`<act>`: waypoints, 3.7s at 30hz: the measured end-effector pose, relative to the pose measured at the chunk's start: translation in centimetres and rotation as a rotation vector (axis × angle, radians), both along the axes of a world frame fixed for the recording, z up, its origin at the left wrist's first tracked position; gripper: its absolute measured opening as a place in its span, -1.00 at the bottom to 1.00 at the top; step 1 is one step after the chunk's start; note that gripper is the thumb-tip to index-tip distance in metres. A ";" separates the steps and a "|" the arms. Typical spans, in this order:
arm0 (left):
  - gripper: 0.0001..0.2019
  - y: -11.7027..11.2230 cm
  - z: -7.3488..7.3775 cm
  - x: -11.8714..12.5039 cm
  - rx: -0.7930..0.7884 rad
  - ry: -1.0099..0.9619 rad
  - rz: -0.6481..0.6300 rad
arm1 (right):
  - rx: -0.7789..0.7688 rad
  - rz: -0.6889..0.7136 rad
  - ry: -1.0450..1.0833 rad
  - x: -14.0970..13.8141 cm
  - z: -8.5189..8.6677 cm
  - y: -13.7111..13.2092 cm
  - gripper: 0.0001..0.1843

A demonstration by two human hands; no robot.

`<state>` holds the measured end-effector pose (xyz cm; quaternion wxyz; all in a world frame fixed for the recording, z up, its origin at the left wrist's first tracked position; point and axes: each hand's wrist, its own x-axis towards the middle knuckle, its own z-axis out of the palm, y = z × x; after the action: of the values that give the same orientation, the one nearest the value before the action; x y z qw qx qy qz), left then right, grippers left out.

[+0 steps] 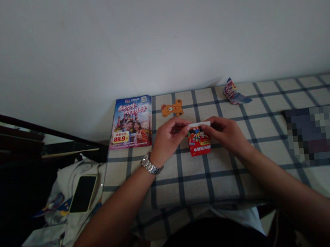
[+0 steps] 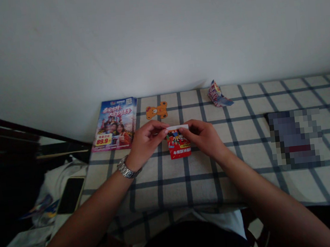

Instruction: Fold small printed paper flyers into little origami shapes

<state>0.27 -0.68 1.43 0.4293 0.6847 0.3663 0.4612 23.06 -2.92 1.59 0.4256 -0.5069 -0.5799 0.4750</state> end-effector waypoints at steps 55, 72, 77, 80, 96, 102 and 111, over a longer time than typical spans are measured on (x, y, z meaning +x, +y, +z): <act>-0.79 0.0 0.4 0.0 -0.044 -0.020 0.039 | 0.017 0.036 -0.069 0.8 0.6 -0.2 -0.56; -0.74 0.3 0.0 0.0 -0.092 -0.063 -0.038 | 0.023 -0.024 -0.056 1.0 0.0 -0.1 -0.64; -0.73 0.2 -0.2 0.1 -0.148 -0.079 -0.060 | 0.003 -0.023 -0.037 0.7 0.4 -0.2 -0.62; -0.74 0.2 -0.2 0.1 -0.151 -0.082 -0.045 | -0.007 -0.016 -0.041 0.6 0.5 -0.2 -0.60; -0.77 0.4 -0.1 -0.2 -0.123 -0.024 -0.070 | -0.034 0.113 -0.154 1.2 0.3 0.1 -0.54; -0.75 0.1 0.5 -0.2 -0.093 0.098 -0.096 | -0.087 0.202 -0.174 1.1 0.4 0.0 -0.53; -0.79 0.1 0.4 -0.1 -0.090 0.145 -0.083 | -0.117 0.194 -0.157 0.8 0.0 0.0 -0.51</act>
<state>0.16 -0.53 1.78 0.4505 0.7109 0.3883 0.3752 23.88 -2.91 1.62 0.3007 -0.5083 -0.6289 0.5057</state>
